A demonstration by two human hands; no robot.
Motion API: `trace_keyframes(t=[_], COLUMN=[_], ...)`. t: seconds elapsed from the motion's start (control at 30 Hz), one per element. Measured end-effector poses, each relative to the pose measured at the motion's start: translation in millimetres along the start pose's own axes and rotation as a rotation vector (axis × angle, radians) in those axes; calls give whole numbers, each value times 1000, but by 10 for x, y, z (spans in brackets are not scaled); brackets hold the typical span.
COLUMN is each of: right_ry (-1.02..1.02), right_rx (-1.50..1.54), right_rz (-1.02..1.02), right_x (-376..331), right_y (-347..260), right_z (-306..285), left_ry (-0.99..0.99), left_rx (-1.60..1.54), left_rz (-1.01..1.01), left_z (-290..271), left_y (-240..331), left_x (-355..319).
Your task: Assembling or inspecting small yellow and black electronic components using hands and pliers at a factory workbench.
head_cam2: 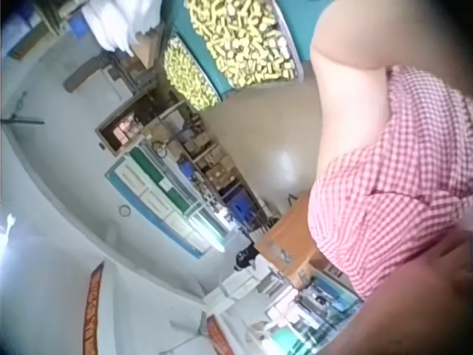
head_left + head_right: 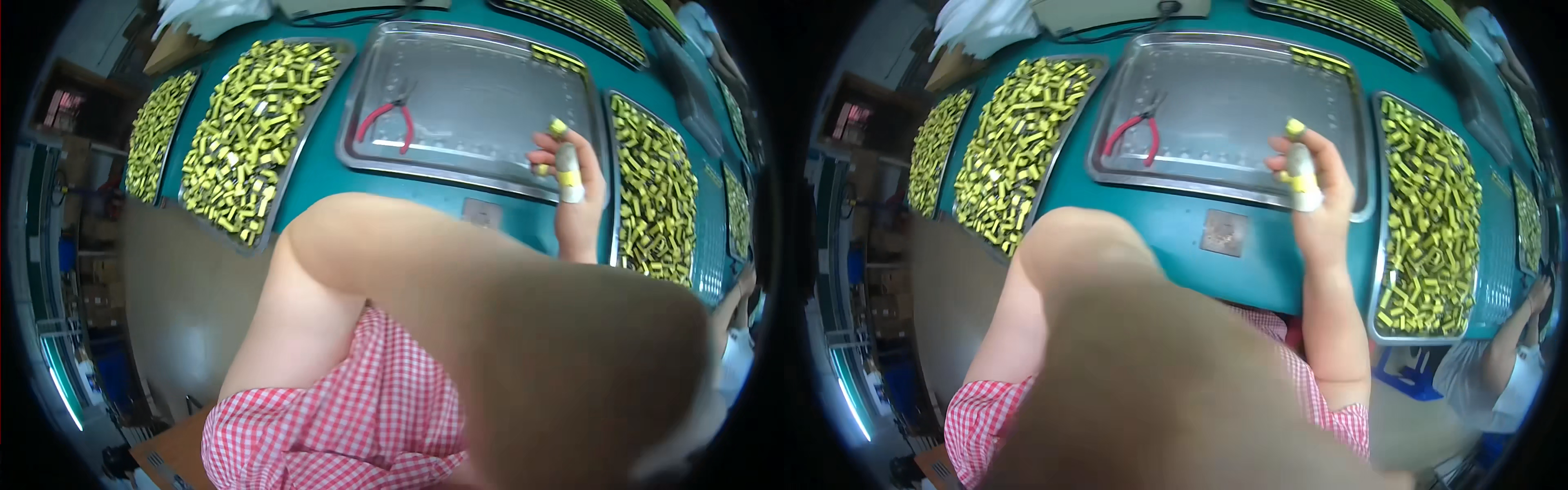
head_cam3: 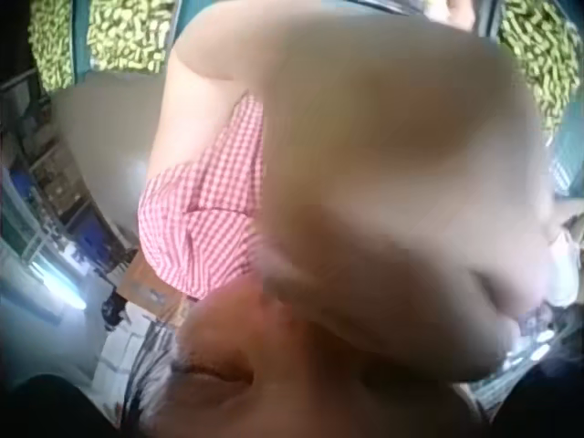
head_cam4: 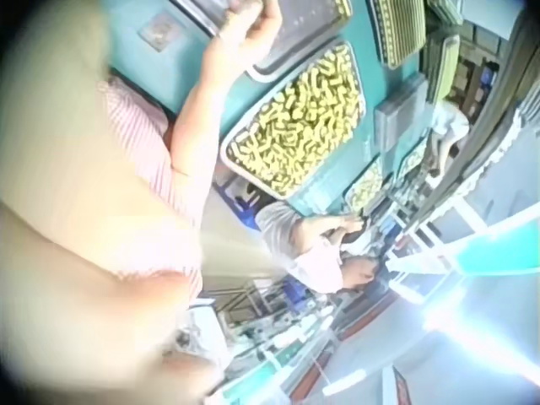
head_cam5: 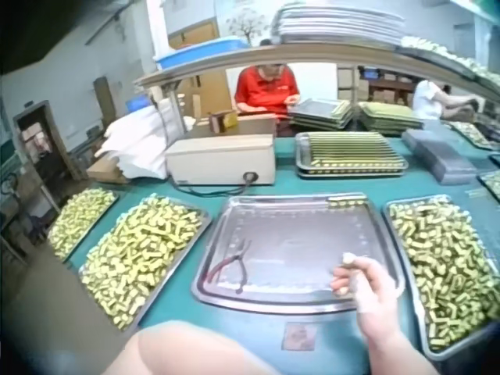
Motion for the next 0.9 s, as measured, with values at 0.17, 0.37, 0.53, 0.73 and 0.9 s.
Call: trace_keyframes(t=[0.17, 0.37, 0.53, 0.73, 0.9], right_ry=[13, -3, 27, -6, 16], right_rx=[-37, -30, -13, -28, -33], right_rz=[-31, -4, -21, -32, 0], right_x=[-39, -9, -82, -24, 11], right_y=[-102, -44, -85, -67, -44], right_z=[-3, -26, -47, 38, 28], left_ry=[8, 16, -14, -17, -13], left_rx=[-10, 59, 4, 12, 75], left_rz=[-5, 2, 2, -2, -7], left_z=[55, 77, 97, -18, 333], left_y=[-68, -145, -81, 28, -48], left_x=[-6, 23, 36, -29, -11])
Point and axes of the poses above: each hand's wrist, its own x-axis towards the middle knuckle, its own z-axis out of the palm, y = z × x, the point moved 7 cm from there along x, towards the middle knuckle, and after that the axes turned 15 degrees about x, right-handed, at the moved point
